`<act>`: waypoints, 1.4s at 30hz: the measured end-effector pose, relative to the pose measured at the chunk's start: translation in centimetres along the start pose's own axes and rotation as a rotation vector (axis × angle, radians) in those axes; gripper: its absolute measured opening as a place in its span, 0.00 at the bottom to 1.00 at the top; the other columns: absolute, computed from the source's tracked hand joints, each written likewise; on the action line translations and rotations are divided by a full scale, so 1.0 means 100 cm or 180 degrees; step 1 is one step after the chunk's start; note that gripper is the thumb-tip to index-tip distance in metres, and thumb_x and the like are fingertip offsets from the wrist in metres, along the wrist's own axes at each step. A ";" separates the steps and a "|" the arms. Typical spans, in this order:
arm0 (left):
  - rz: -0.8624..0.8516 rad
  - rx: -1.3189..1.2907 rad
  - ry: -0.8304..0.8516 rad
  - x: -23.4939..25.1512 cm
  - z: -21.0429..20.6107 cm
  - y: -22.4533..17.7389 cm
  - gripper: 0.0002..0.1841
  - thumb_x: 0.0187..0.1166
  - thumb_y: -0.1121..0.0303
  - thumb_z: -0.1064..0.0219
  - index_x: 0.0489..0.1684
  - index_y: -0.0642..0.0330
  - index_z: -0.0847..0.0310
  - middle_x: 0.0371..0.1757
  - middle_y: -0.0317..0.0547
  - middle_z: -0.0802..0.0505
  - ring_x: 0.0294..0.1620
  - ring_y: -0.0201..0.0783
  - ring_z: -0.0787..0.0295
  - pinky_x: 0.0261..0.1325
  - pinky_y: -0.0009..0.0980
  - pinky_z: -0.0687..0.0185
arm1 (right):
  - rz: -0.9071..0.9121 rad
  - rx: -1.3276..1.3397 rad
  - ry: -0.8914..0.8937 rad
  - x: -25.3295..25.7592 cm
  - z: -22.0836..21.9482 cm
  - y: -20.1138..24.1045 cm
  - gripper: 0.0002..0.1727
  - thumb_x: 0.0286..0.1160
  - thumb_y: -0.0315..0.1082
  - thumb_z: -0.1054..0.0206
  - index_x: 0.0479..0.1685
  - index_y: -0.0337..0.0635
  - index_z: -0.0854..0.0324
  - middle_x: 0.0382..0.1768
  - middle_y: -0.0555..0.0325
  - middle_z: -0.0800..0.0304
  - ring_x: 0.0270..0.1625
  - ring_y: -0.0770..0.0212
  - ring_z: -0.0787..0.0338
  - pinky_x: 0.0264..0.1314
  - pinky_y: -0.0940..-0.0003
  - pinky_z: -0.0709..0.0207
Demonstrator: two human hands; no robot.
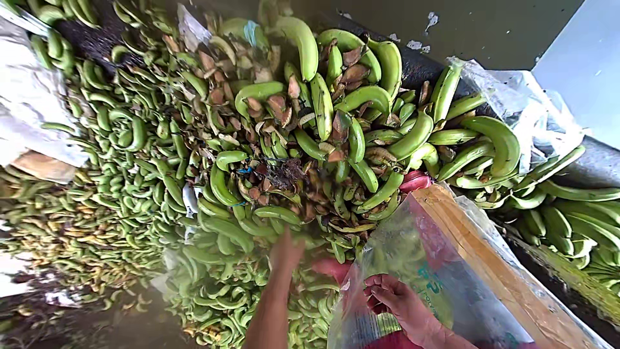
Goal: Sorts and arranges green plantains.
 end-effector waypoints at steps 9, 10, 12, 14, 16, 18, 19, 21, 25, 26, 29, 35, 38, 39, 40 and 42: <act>-0.0495 -0.1221 -0.1223 0.076 0.104 -0.252 0.52 0.80 0.43 0.31 0.96 0.58 0.61 0.83 0.75 0.29 0.76 0.67 0.22 0.73 0.59 0.24 | 0.0011 0.0260 -0.0057 0.000 0.013 0.008 0.10 0.86 0.21 0.46 0.56 0.31 0.22 0.39 0.58 0.10 0.35 0.69 0.09 0.43 0.75 0.13; -0.0610 -0.0995 -0.1340 0.076 0.099 -0.245 0.48 0.84 0.47 0.33 0.96 0.58 0.59 0.81 0.75 0.27 0.74 0.68 0.19 0.71 0.61 0.22 | -0.0004 0.0297 -0.0049 -0.001 0.012 0.007 0.10 0.87 0.21 0.47 0.56 0.31 0.22 0.39 0.57 0.10 0.34 0.69 0.09 0.43 0.75 0.13; -0.0992 -0.0515 -0.1503 0.069 0.083 -0.212 0.43 0.86 0.58 0.34 0.97 0.55 0.58 0.78 0.74 0.23 0.74 0.71 0.21 0.71 0.67 0.25 | -0.0003 0.0339 -0.0010 0.000 0.011 0.005 0.10 0.86 0.21 0.46 0.56 0.31 0.22 0.39 0.57 0.10 0.35 0.68 0.09 0.43 0.74 0.13; -0.1182 -0.0087 -0.1575 0.052 0.051 -0.156 0.43 0.83 0.64 0.31 0.97 0.53 0.55 0.76 0.75 0.21 0.73 0.75 0.22 0.69 0.72 0.28 | -0.0020 0.0342 0.0006 0.001 0.008 0.005 0.10 0.87 0.21 0.47 0.57 0.31 0.22 0.40 0.56 0.11 0.35 0.68 0.09 0.43 0.74 0.13; -0.0726 0.0295 -0.1254 0.021 -0.002 -0.072 0.42 0.83 0.62 0.31 0.96 0.54 0.52 0.73 0.75 0.18 0.70 0.75 0.19 0.67 0.71 0.25 | -0.0022 0.0344 0.0036 0.000 0.004 0.006 0.09 0.88 0.21 0.46 0.57 0.31 0.23 0.40 0.56 0.11 0.35 0.68 0.10 0.42 0.74 0.14; 0.0307 0.0851 -0.0068 -0.026 -0.057 0.022 0.39 0.84 0.60 0.34 0.95 0.58 0.49 0.76 0.75 0.20 0.74 0.72 0.21 0.74 0.67 0.27 | -0.0023 0.0338 0.0074 -0.002 0.002 0.009 0.09 0.88 0.21 0.46 0.57 0.32 0.23 0.40 0.56 0.11 0.35 0.68 0.10 0.42 0.74 0.14; 0.0775 0.1065 0.0593 -0.052 -0.081 0.069 0.38 0.84 0.60 0.34 0.94 0.58 0.46 0.80 0.75 0.24 0.78 0.73 0.26 0.77 0.69 0.32 | -0.0024 0.0326 0.0101 -0.003 0.000 0.010 0.09 0.88 0.21 0.46 0.57 0.32 0.23 0.41 0.56 0.12 0.35 0.68 0.10 0.42 0.74 0.14; 0.1187 0.1380 0.1336 -0.088 -0.120 0.136 0.42 0.76 0.54 0.26 0.91 0.57 0.40 0.87 0.76 0.34 0.85 0.78 0.38 0.78 0.75 0.38 | 0.0002 0.0280 0.0116 -0.003 0.001 0.013 0.09 0.88 0.22 0.46 0.58 0.31 0.23 0.41 0.56 0.12 0.35 0.68 0.11 0.42 0.74 0.15; 0.0137 0.0992 0.0604 -0.056 -0.087 0.067 0.44 0.72 0.60 0.21 0.91 0.60 0.38 0.91 0.72 0.39 0.91 0.76 0.51 0.83 0.74 0.46 | -0.0043 0.0280 0.0093 -0.003 0.006 0.012 0.10 0.88 0.22 0.46 0.58 0.31 0.23 0.41 0.54 0.12 0.35 0.67 0.10 0.42 0.73 0.14; -0.0308 0.0912 0.0275 -0.038 -0.058 0.012 0.43 0.74 0.64 0.23 0.91 0.59 0.40 0.92 0.68 0.40 0.93 0.73 0.52 0.86 0.70 0.48 | -0.0027 0.0274 0.0114 -0.004 0.006 0.013 0.10 0.88 0.22 0.45 0.58 0.31 0.23 0.41 0.54 0.12 0.34 0.67 0.11 0.42 0.74 0.14; -0.1600 0.0880 -0.0847 0.011 0.015 -0.146 0.44 0.69 0.67 0.20 0.91 0.56 0.38 0.93 0.65 0.41 0.94 0.72 0.55 0.85 0.73 0.51 | 0.0077 0.0302 0.0113 -0.003 0.010 0.015 0.09 0.87 0.22 0.45 0.58 0.31 0.23 0.40 0.56 0.12 0.35 0.68 0.10 0.42 0.74 0.14; -0.1824 0.2056 -0.0905 0.061 0.057 -0.270 0.55 0.55 0.67 0.11 0.93 0.47 0.40 0.92 0.64 0.39 0.95 0.72 0.60 0.84 0.82 0.69 | 0.0043 0.0347 0.0048 -0.002 0.019 0.011 0.09 0.86 0.22 0.44 0.57 0.32 0.22 0.41 0.56 0.11 0.34 0.68 0.10 0.42 0.74 0.14; -0.2529 0.2085 -0.0974 0.052 0.050 -0.245 0.23 0.73 0.87 0.32 0.66 0.58 0.14 0.77 0.66 0.20 0.89 0.70 0.41 0.86 0.79 0.62 | 0.0030 0.0385 0.0100 -0.001 0.016 0.009 0.09 0.86 0.22 0.44 0.56 0.32 0.21 0.40 0.57 0.11 0.35 0.68 0.10 0.42 0.74 0.13; -0.2658 0.2197 -0.0922 0.048 0.042 -0.232 0.21 0.73 0.88 0.33 0.62 0.58 0.12 0.77 0.65 0.19 0.90 0.70 0.42 0.87 0.78 0.61 | 0.0041 0.0408 0.0123 -0.001 0.015 0.010 0.09 0.86 0.21 0.44 0.56 0.32 0.21 0.40 0.57 0.11 0.34 0.68 0.10 0.42 0.74 0.13; -0.2704 0.2254 -0.0812 0.045 0.032 -0.214 0.19 0.71 0.86 0.30 0.59 0.60 0.11 0.78 0.65 0.19 0.90 0.71 0.44 0.88 0.77 0.63 | 0.0041 0.0430 0.0133 -0.001 0.014 0.011 0.09 0.86 0.21 0.44 0.56 0.32 0.21 0.40 0.57 0.11 0.34 0.68 0.10 0.42 0.74 0.14; -0.2411 0.2341 -0.0394 0.044 -0.002 -0.151 0.21 0.65 0.77 0.21 0.60 0.64 0.11 0.81 0.64 0.22 0.94 0.70 0.53 0.90 0.75 0.72 | 0.0021 0.0478 0.0124 -0.004 0.013 0.013 0.09 0.87 0.21 0.45 0.55 0.33 0.21 0.40 0.57 0.11 0.34 0.68 0.10 0.41 0.75 0.14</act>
Point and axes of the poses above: each hand's wrist, its own x-axis towards the middle knuckle, its own z-axis out of the back of the hand, y = z × x, the point moved 3 cm from there along x, towards the middle knuckle
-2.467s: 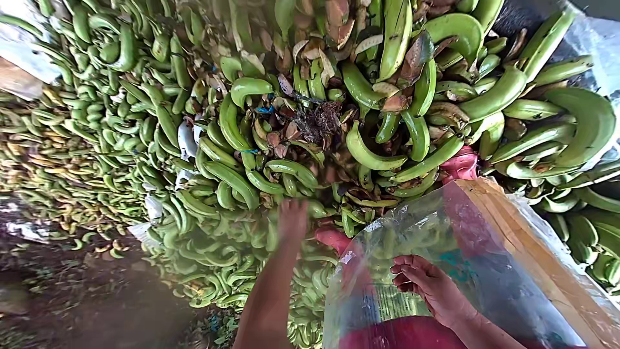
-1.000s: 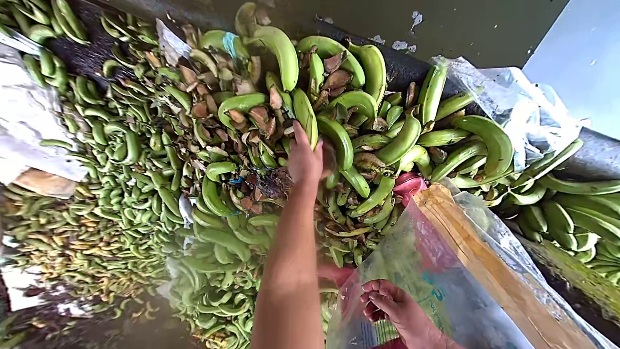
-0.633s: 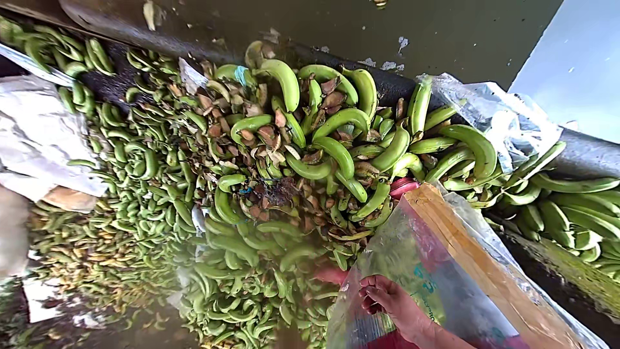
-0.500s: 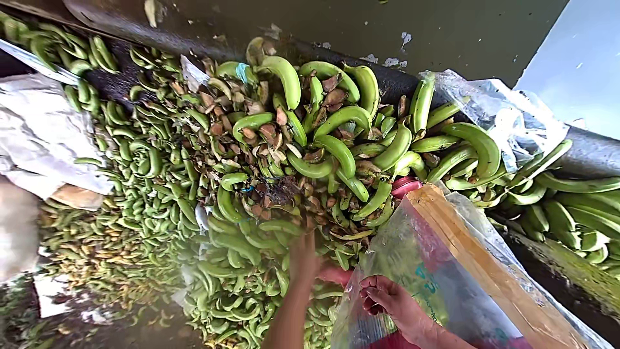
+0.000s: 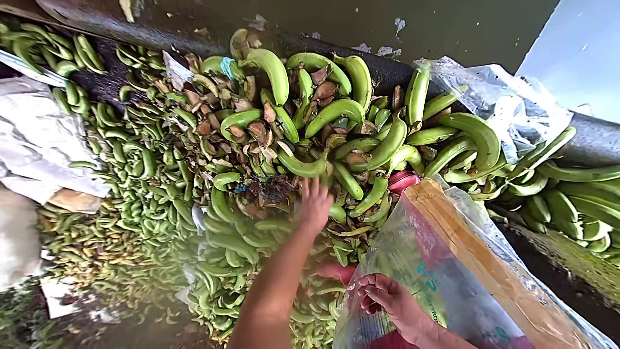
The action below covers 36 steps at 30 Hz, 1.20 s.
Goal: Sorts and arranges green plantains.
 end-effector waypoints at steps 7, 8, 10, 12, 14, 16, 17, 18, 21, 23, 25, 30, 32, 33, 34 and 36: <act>0.1209 -0.0177 0.3725 -0.251 -0.185 0.000 0.31 0.67 0.57 0.19 0.64 0.72 0.17 0.71 0.72 0.15 0.75 0.71 0.22 0.72 0.72 0.31 | 0.0070 -0.0064 0.0101 -0.005 -0.001 0.009 0.09 0.86 0.21 0.45 0.56 0.32 0.22 0.40 0.57 0.12 0.34 0.70 0.11 0.42 0.76 0.15; 0.1086 -0.0335 0.3748 -0.241 -0.179 -0.006 0.32 0.69 0.56 0.20 0.67 0.71 0.18 0.72 0.71 0.15 0.74 0.70 0.21 0.70 0.72 0.28 | 0.0054 -0.0047 0.0083 -0.006 -0.001 0.010 0.09 0.87 0.21 0.46 0.56 0.32 0.22 0.40 0.57 0.12 0.34 0.69 0.11 0.42 0.76 0.15; 0.1024 -0.0913 0.2874 -0.180 -0.129 -0.016 0.29 0.82 0.61 0.31 0.79 0.66 0.26 0.78 0.71 0.21 0.79 0.70 0.25 0.76 0.70 0.30 | 0.0043 -0.0022 0.0072 -0.006 -0.001 0.011 0.09 0.86 0.21 0.45 0.55 0.32 0.22 0.40 0.57 0.12 0.34 0.70 0.11 0.41 0.76 0.14; 0.0824 -0.1188 0.1303 -0.101 -0.048 -0.031 0.26 0.86 0.62 0.36 0.78 0.69 0.26 0.79 0.70 0.22 0.81 0.68 0.27 0.79 0.61 0.30 | 0.0042 -0.0018 0.0092 -0.007 -0.002 0.013 0.09 0.87 0.21 0.45 0.55 0.32 0.22 0.39 0.58 0.12 0.34 0.70 0.11 0.41 0.76 0.15; 0.0499 -0.1335 -0.0091 -0.027 0.021 -0.048 0.28 0.82 0.58 0.31 0.74 0.70 0.22 0.80 0.69 0.22 0.84 0.67 0.31 0.83 0.58 0.35 | 0.0067 -0.0026 0.0102 -0.008 0.000 0.013 0.09 0.87 0.21 0.45 0.56 0.32 0.22 0.40 0.58 0.12 0.34 0.70 0.11 0.42 0.76 0.14; 0.0117 -0.1255 -0.0826 0.039 0.071 -0.065 0.34 0.70 0.55 0.20 0.73 0.68 0.21 0.79 0.70 0.22 0.86 0.68 0.34 0.87 0.62 0.42 | 0.0132 -0.0064 0.0085 -0.008 0.002 0.014 0.09 0.86 0.22 0.44 0.56 0.32 0.22 0.41 0.57 0.11 0.35 0.69 0.10 0.43 0.75 0.14; 0.0039 -0.1117 -0.0798 0.066 0.091 -0.073 0.40 0.66 0.53 0.17 0.77 0.65 0.24 0.79 0.71 0.22 0.86 0.69 0.35 0.88 0.63 0.47 | 0.0148 -0.0070 0.0071 -0.008 0.003 0.013 0.10 0.86 0.22 0.44 0.57 0.31 0.22 0.41 0.57 0.11 0.35 0.69 0.10 0.44 0.75 0.14; 0.0090 -0.0921 -0.0576 0.089 0.105 -0.081 0.45 0.63 0.50 0.16 0.81 0.62 0.28 0.79 0.71 0.23 0.85 0.69 0.34 0.87 0.65 0.49 | 0.0152 -0.0067 0.0047 -0.008 0.004 0.012 0.10 0.85 0.22 0.44 0.57 0.31 0.22 0.40 0.58 0.12 0.35 0.69 0.10 0.44 0.75 0.14; 0.0383 -0.0523 -0.0016 0.122 0.113 -0.098 0.52 0.59 0.46 0.15 0.88 0.52 0.36 0.85 0.75 0.36 0.85 0.71 0.38 0.86 0.66 0.48 | 0.0135 -0.0029 -0.0055 -0.007 0.008 0.009 0.09 0.85 0.21 0.43 0.56 0.32 0.22 0.38 0.61 0.12 0.34 0.72 0.11 0.42 0.76 0.15; 0.0401 -0.0415 0.0040 0.114 0.103 -0.097 0.49 0.61 0.44 0.17 0.88 0.46 0.34 0.84 0.74 0.35 0.84 0.70 0.37 0.83 0.63 0.43 | 0.0090 -0.0014 -0.0043 -0.004 0.007 0.004 0.08 0.85 0.21 0.43 0.55 0.33 0.22 0.38 0.60 0.12 0.34 0.71 0.11 0.42 0.76 0.14; 0.0383 -0.0347 0.0005 0.099 0.098 -0.087 0.47 0.63 0.43 0.19 0.88 0.43 0.33 0.79 0.74 0.27 0.79 0.69 0.30 0.78 0.63 0.38 | 0.0073 -0.0033 -0.0010 -0.001 0.006 0.000 0.09 0.85 0.22 0.43 0.56 0.32 0.22 0.40 0.57 0.11 0.35 0.69 0.10 0.43 0.75 0.14; 0.0528 -0.0475 0.0037 0.088 0.089 -0.078 0.51 0.60 0.47 0.18 0.91 0.42 0.39 0.80 0.76 0.29 0.79 0.73 0.32 0.79 0.68 0.43 | 0.0093 -0.0088 -0.0020 0.001 0.004 -0.008 0.09 0.85 0.22 0.44 0.56 0.32 0.22 0.41 0.56 0.11 0.35 0.69 0.10 0.43 0.75 0.14; 0.0485 -0.0629 -0.0007 0.091 0.086 -0.074 0.51 0.61 0.53 0.17 0.91 0.45 0.40 0.81 0.76 0.30 0.80 0.75 0.34 0.83 0.71 0.50 | 0.0125 -0.0129 -0.0082 0.004 0.004 -0.010 0.09 0.85 0.22 0.44 0.55 0.32 0.21 0.40 0.57 0.11 0.34 0.69 0.10 0.42 0.75 0.14; 0.0439 -0.0657 -0.0015 0.089 0.086 -0.074 0.51 0.60 0.56 0.16 0.91 0.47 0.40 0.81 0.75 0.29 0.81 0.75 0.34 0.83 0.71 0.51 | 0.0127 -0.0144 -0.0107 0.005 0.004 -0.011 0.09 0.86 0.22 0.44 0.55 0.32 0.21 0.40 0.57 0.11 0.34 0.69 0.10 0.42 0.75 0.13; 0.0384 -0.0674 -0.0013 0.086 0.086 -0.074 0.52 0.59 0.57 0.16 0.91 0.48 0.40 0.80 0.74 0.28 0.81 0.74 0.34 0.82 0.71 0.49 | 0.0124 -0.0167 -0.0128 0.006 0.003 -0.013 0.09 0.86 0.22 0.45 0.55 0.32 0.21 0.40 0.57 0.10 0.34 0.69 0.09 0.42 0.75 0.13; 0.0265 -0.0673 -0.0027 0.073 0.084 -0.074 0.53 0.56 0.56 0.14 0.90 0.47 0.40 0.78 0.73 0.26 0.79 0.72 0.31 0.79 0.70 0.42 | 0.0083 -0.0239 -0.0164 0.009 0.003 -0.017 0.09 0.86 0.21 0.45 0.56 0.32 0.22 0.40 0.56 0.11 0.34 0.68 0.10 0.42 0.74 0.13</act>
Point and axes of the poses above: each hand's wrist, its own x-axis towards the middle knuckle, its own z-axis out of the back of the hand, y = z × x, the point moved 3 cm from there along x, towards the middle knuckle
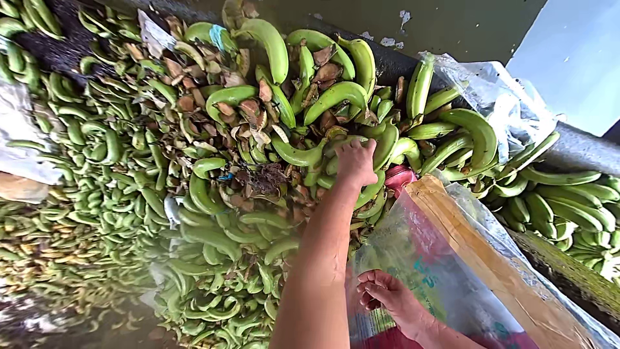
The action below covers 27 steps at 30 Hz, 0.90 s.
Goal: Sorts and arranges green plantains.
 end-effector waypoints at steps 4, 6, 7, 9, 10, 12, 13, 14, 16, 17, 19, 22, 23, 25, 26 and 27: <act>-0.0241 -0.0219 -0.0043 -0.032 -0.029 0.008 0.53 0.56 0.56 0.13 0.90 0.47 0.38 0.75 0.73 0.24 0.75 0.72 0.27 0.74 0.69 0.35 | -0.0047 -0.0120 -0.0066 0.004 -0.001 -0.007 0.10 0.86 0.21 0.45 0.57 0.31 0.22 0.41 0.56 0.11 0.35 0.69 0.10 0.42 0.75 0.14; -0.0184 -0.0460 0.0002 -0.034 -0.064 0.013 0.49 0.62 0.59 0.17 0.91 0.48 0.40 0.72 0.73 0.21 0.71 0.70 0.22 0.71 0.68 0.30 | -0.0047 -0.0156 -0.0098 0.005 -0.001 -0.011 0.10 0.86 0.21 0.45 0.57 0.32 0.21 0.41 0.56 0.10 0.35 0.69 0.10 0.42 0.75 0.14; -0.0070 -0.0557 0.0069 -0.036 -0.084 0.015 0.51 0.64 0.59 0.19 0.93 0.50 0.45 0.74 0.75 0.23 0.72 0.72 0.24 0.73 0.69 0.32 | -0.0057 -0.0192 -0.0096 0.005 -0.001 -0.014 0.10 0.87 0.21 0.46 0.57 0.32 0.22 0.41 0.56 0.10 0.35 0.69 0.10 0.43 0.75 0.14; 0.0220 -0.0694 0.0033 -0.035 -0.103 0.012 0.56 0.66 0.50 0.20 0.97 0.52 0.54 0.80 0.76 0.30 0.79 0.73 0.31 0.77 0.67 0.37 | -0.0032 -0.0271 -0.0103 0.009 -0.001 -0.016 0.10 0.86 0.21 0.45 0.57 0.31 0.22 0.42 0.56 0.10 0.35 0.68 0.10 0.42 0.75 0.14; 0.0315 -0.0777 -0.0153 -0.035 -0.105 0.005 0.57 0.66 0.46 0.21 0.96 0.53 0.53 0.80 0.74 0.29 0.79 0.71 0.32 0.77 0.66 0.37 | -0.0042 -0.0293 -0.0125 0.010 0.000 -0.018 0.10 0.86 0.22 0.45 0.58 0.31 0.22 0.42 0.55 0.10 0.35 0.68 0.10 0.42 0.75 0.14; 0.0324 -0.1126 -0.0541 -0.032 -0.098 -0.008 0.55 0.65 0.46 0.19 0.94 0.58 0.45 0.84 0.71 0.29 0.83 0.70 0.34 0.80 0.65 0.39 | -0.0070 -0.0317 -0.0194 0.011 0.001 -0.022 0.09 0.86 0.21 0.45 0.57 0.31 0.22 0.41 0.56 0.11 0.34 0.69 0.10 0.42 0.75 0.14; 0.0299 -0.1263 -0.0644 -0.029 -0.093 -0.012 0.52 0.67 0.48 0.19 0.91 0.61 0.42 0.84 0.69 0.28 0.84 0.68 0.33 0.82 0.64 0.40 | -0.0076 -0.0322 -0.0225 0.011 0.002 -0.023 0.09 0.86 0.21 0.44 0.56 0.32 0.23 0.40 0.57 0.12 0.34 0.70 0.11 0.42 0.76 0.14; 0.0293 -0.1370 -0.0716 -0.024 -0.087 -0.013 0.48 0.69 0.50 0.20 0.89 0.64 0.39 0.81 0.69 0.24 0.83 0.67 0.31 0.82 0.62 0.38 | -0.0062 -0.0318 -0.0257 0.011 0.002 -0.024 0.08 0.86 0.21 0.43 0.55 0.33 0.22 0.38 0.59 0.12 0.33 0.71 0.11 0.41 0.76 0.14; 0.0250 -0.1506 -0.0767 -0.013 -0.084 -0.009 0.43 0.73 0.56 0.21 0.87 0.65 0.37 0.77 0.70 0.22 0.80 0.68 0.28 0.79 0.61 0.33 | -0.0023 -0.0317 -0.0285 0.012 0.004 -0.023 0.07 0.85 0.21 0.43 0.54 0.34 0.22 0.37 0.61 0.11 0.33 0.72 0.11 0.41 0.76 0.15; 0.0188 -0.1516 -0.0782 -0.010 -0.085 -0.006 0.40 0.76 0.60 0.24 0.87 0.66 0.37 0.76 0.72 0.22 0.79 0.69 0.27 0.76 0.60 0.30 | -0.0018 -0.0336 -0.0286 0.012 0.004 -0.022 0.08 0.85 0.21 0.43 0.54 0.33 0.22 0.37 0.60 0.11 0.33 0.71 0.11 0.41 0.76 0.14; 0.0095 -0.1370 -0.0714 -0.014 -0.089 0.003 0.37 0.81 0.69 0.29 0.90 0.63 0.41 0.74 0.73 0.21 0.77 0.70 0.25 0.75 0.58 0.26 | -0.0033 -0.0387 -0.0237 0.012 0.002 -0.020 0.09 0.85 0.22 0.44 0.56 0.32 0.22 0.40 0.57 0.11 0.34 0.69 0.10 0.43 0.75 0.14; 0.0044 -0.1062 -0.0535 -0.028 -0.088 0.011 0.39 0.82 0.74 0.33 0.94 0.61 0.49 0.72 0.72 0.19 0.76 0.69 0.23 0.76 0.56 0.27 | -0.0041 -0.0425 -0.0151 0.012 -0.003 -0.021 0.10 0.86 0.22 0.45 0.58 0.31 0.22 0.42 0.56 0.11 0.35 0.69 0.09 0.43 0.75 0.14; 0.0032 -0.0990 -0.0525 -0.032 -0.089 0.013 0.39 0.82 0.75 0.34 0.94 0.61 0.49 0.71 0.72 0.18 0.75 0.68 0.22 0.76 0.56 0.27 | -0.0048 -0.0431 -0.0143 0.012 -0.005 -0.023 0.10 0.86 0.22 0.45 0.58 0.32 0.22 0.42 0.56 0.11 0.35 0.69 0.09 0.43 0.75 0.14; -0.0041 -0.0819 -0.0739 -0.039 -0.092 0.014 0.36 0.81 0.75 0.34 0.92 0.61 0.43 0.69 0.70 0.16 0.74 0.67 0.21 0.76 0.56 0.28 | -0.0038 -0.0451 -0.0141 0.012 -0.007 -0.024 0.10 0.86 0.22 0.44 0.58 0.32 0.22 0.42 0.56 0.10 0.35 0.69 0.10 0.43 0.75 0.14; -0.0119 -0.0698 -0.1021 -0.040 -0.095 0.013 0.35 0.79 0.74 0.31 0.89 0.60 0.36 0.68 0.70 0.16 0.73 0.67 0.21 0.76 0.57 0.28 | -0.0029 -0.0459 -0.0144 0.012 -0.006 -0.025 0.10 0.86 0.22 0.44 0.58 0.32 0.22 0.42 0.56 0.10 0.35 0.69 0.09 0.43 0.75 0.14; -0.0215 -0.0603 -0.1339 -0.041 -0.098 0.012 0.36 0.74 0.71 0.25 0.86 0.59 0.31 0.69 0.70 0.16 0.74 0.69 0.23 0.77 0.60 0.31 | -0.0024 -0.0468 -0.0146 0.011 -0.006 -0.025 0.10 0.86 0.22 0.44 0.58 0.32 0.22 0.42 0.56 0.10 0.35 0.69 0.10 0.43 0.75 0.14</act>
Point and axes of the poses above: each hand's wrist, its own x-axis towards the middle knuckle, its own z-axis out of the back of the hand, y = z × x, the point moved 3 cm from there along x, towards the middle knuckle
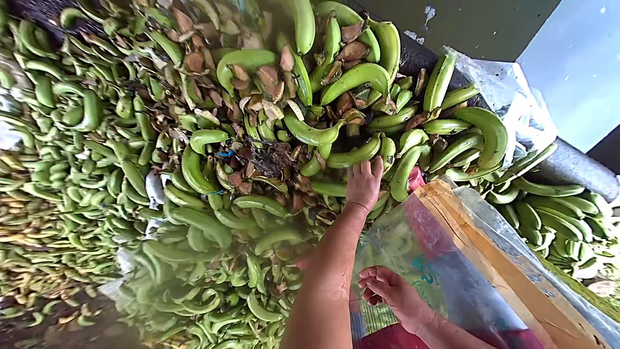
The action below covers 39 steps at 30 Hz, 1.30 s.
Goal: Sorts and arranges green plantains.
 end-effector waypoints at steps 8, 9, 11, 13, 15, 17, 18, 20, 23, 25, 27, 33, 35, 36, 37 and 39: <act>0.0358 0.0415 0.0636 0.047 0.005 0.010 0.66 0.58 0.58 0.13 0.99 0.35 0.64 0.85 0.74 0.34 0.82 0.75 0.37 0.80 0.70 0.45 | 0.0072 0.0019 -0.0057 0.003 0.010 -0.006 0.09 0.85 0.23 0.42 0.57 0.33 0.21 0.42 0.57 0.10 0.35 0.69 0.09 0.43 0.75 0.13; 0.0330 0.0364 0.0656 0.040 0.008 0.012 0.65 0.57 0.60 0.14 0.99 0.36 0.63 0.81 0.75 0.30 0.79 0.74 0.33 0.78 0.67 0.40 | 0.0069 0.0006 -0.0062 0.004 0.010 -0.006 0.09 0.85 0.23 0.43 0.57 0.32 0.22 0.42 0.57 0.10 0.35 0.69 0.09 0.43 0.75 0.13; 0.0382 0.0058 0.0538 0.006 0.013 0.026 0.65 0.53 0.61 0.13 0.98 0.40 0.58 0.74 0.77 0.26 0.75 0.74 0.29 0.74 0.68 0.35 | 0.0055 -0.0019 -0.0030 0.005 0.007 -0.006 0.09 0.86 0.23 0.43 0.58 0.32 0.22 0.43 0.56 0.10 0.36 0.69 0.09 0.43 0.75 0.13; 0.0617 -0.0111 0.0472 -0.061 0.006 0.060 0.65 0.49 0.64 0.10 0.97 0.40 0.52 0.73 0.77 0.24 0.73 0.76 0.27 0.71 0.70 0.32 | 0.0033 -0.0036 -0.0009 0.004 0.004 -0.004 0.10 0.87 0.23 0.44 0.58 0.32 0.22 0.42 0.56 0.10 0.35 0.69 0.09 0.43 0.75 0.14; 0.1202 0.0145 0.1109 -0.164 -0.010 0.111 0.59 0.55 0.66 0.14 0.96 0.41 0.48 0.73 0.80 0.23 0.73 0.79 0.26 0.72 0.72 0.33 | 0.0020 -0.0031 0.0019 0.002 0.001 -0.001 0.10 0.87 0.23 0.44 0.58 0.32 0.22 0.43 0.56 0.10 0.36 0.69 0.09 0.43 0.75 0.14; 0.2121 0.0652 0.2394 -0.288 -0.021 0.162 0.48 0.67 0.66 0.21 0.94 0.50 0.43 0.75 0.81 0.23 0.77 0.79 0.29 0.78 0.73 0.39 | -0.0004 -0.0031 0.0046 -0.001 -0.001 0.002 0.10 0.87 0.22 0.45 0.59 0.32 0.22 0.43 0.55 0.10 0.36 0.68 0.09 0.44 0.74 0.14; 0.2503 0.0984 0.3027 -0.347 -0.025 0.181 0.42 0.70 0.66 0.22 0.88 0.59 0.35 0.74 0.81 0.21 0.78 0.80 0.30 0.79 0.75 0.42 | -0.0010 -0.0038 0.0070 -0.002 -0.002 0.004 0.10 0.87 0.23 0.44 0.58 0.32 0.22 0.43 0.55 0.10 0.37 0.68 0.09 0.44 0.74 0.14; 0.2830 0.1567 0.4069 -0.415 -0.028 0.201 0.38 0.66 0.53 0.20 0.74 0.68 0.22 0.75 0.77 0.20 0.79 0.78 0.30 0.76 0.80 0.45 | 0.0006 -0.0048 0.0097 -0.003 -0.001 0.009 0.10 0.87 0.23 0.45 0.58 0.32 0.23 0.42 0.56 0.11 0.36 0.69 0.10 0.44 0.75 0.14; 0.2664 0.0734 0.3053 -0.334 0.008 0.184 0.37 0.71 0.56 0.21 0.77 0.71 0.24 0.80 0.80 0.26 0.86 0.82 0.44 0.83 0.83 0.63 | -0.0027 0.0001 0.0088 -0.003 -0.001 0.010 0.10 0.88 0.22 0.45 0.58 0.32 0.22 0.42 0.55 0.11 0.35 0.69 0.09 0.43 0.75 0.14; 0.2032 0.0351 0.1909 -0.209 0.044 0.146 0.31 0.80 0.65 0.30 0.82 0.68 0.28 0.85 0.72 0.29 0.91 0.74 0.48 0.88 0.74 0.65 | -0.0033 0.0008 0.0112 -0.004 -0.001 0.013 0.10 0.88 0.22 0.46 0.59 0.31 0.23 0.43 0.55 0.11 0.35 0.68 0.10 0.43 0.74 0.14; 0.1168 0.0264 0.0826 -0.097 0.063 0.109 0.25 0.82 0.66 0.32 0.76 0.69 0.22 0.81 0.67 0.21 0.88 0.68 0.38 0.89 0.68 0.56 | 0.0002 0.0049 0.0074 -0.005 0.002 0.016 0.10 0.88 0.22 0.46 0.59 0.31 0.23 0.43 0.55 0.11 0.35 0.68 0.10 0.43 0.74 0.14; 0.1229 0.0469 0.0625 0.087 0.066 0.066 0.35 0.77 0.66 0.27 0.83 0.71 0.34 0.75 0.68 0.17 0.84 0.64 0.30 0.92 0.66 0.65 | -0.0010 0.0143 -0.0016 -0.001 0.012 0.010 0.11 0.86 0.22 0.45 0.59 0.31 0.22 0.43 0.57 0.10 0.36 0.69 0.09 0.44 0.74 0.13; 0.1430 0.0674 0.0708 0.081 0.050 0.068 0.32 0.77 0.69 0.29 0.81 0.71 0.31 0.71 0.64 0.14 0.82 0.60 0.27 0.93 0.62 0.67 | -0.0078 0.0205 -0.0050 -0.002 0.015 0.008 0.10 0.86 0.22 0.45 0.58 0.31 0.22 0.42 0.56 0.10 0.36 0.69 0.09 0.43 0.74 0.13; 0.1419 0.0733 0.0707 0.070 0.045 0.069 0.30 0.76 0.70 0.28 0.79 0.72 0.28 0.69 0.64 0.12 0.81 0.59 0.26 0.94 0.60 0.67 | -0.0096 0.0227 -0.0025 -0.002 0.013 0.009 0.10 0.86 0.22 0.45 0.58 0.31 0.22 0.42 0.56 0.10 0.35 0.69 0.09 0.43 0.75 0.13; 0.1395 0.0779 0.0689 0.060 0.042 0.070 0.29 0.76 0.70 0.27 0.77 0.72 0.27 0.68 0.64 0.11 0.81 0.60 0.25 0.94 0.58 0.66 | -0.0108 0.0239 0.0015 -0.003 0.011 0.009 0.10 0.86 0.22 0.45 0.57 0.31 0.22 0.42 0.56 0.09 0.36 0.69 0.09 0.43 0.74 0.13; 0.1391 0.0845 0.0702 0.048 0.036 0.069 0.32 0.76 0.71 0.27 0.80 0.72 0.30 0.69 0.65 0.12 0.82 0.62 0.27 0.94 0.59 0.67 | -0.0127 0.0221 0.0103 -0.006 0.007 0.012 0.10 0.86 0.22 0.45 0.58 0.31 0.22 0.43 0.56 0.10 0.36 0.69 0.09 0.44 0.74 0.13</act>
Point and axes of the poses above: each hand's wrist, its own x-axis towards the middle knuckle, its own z-axis out of the back of the hand, y = z × x, the point moved 3 cm from there along x, towards the middle knuckle
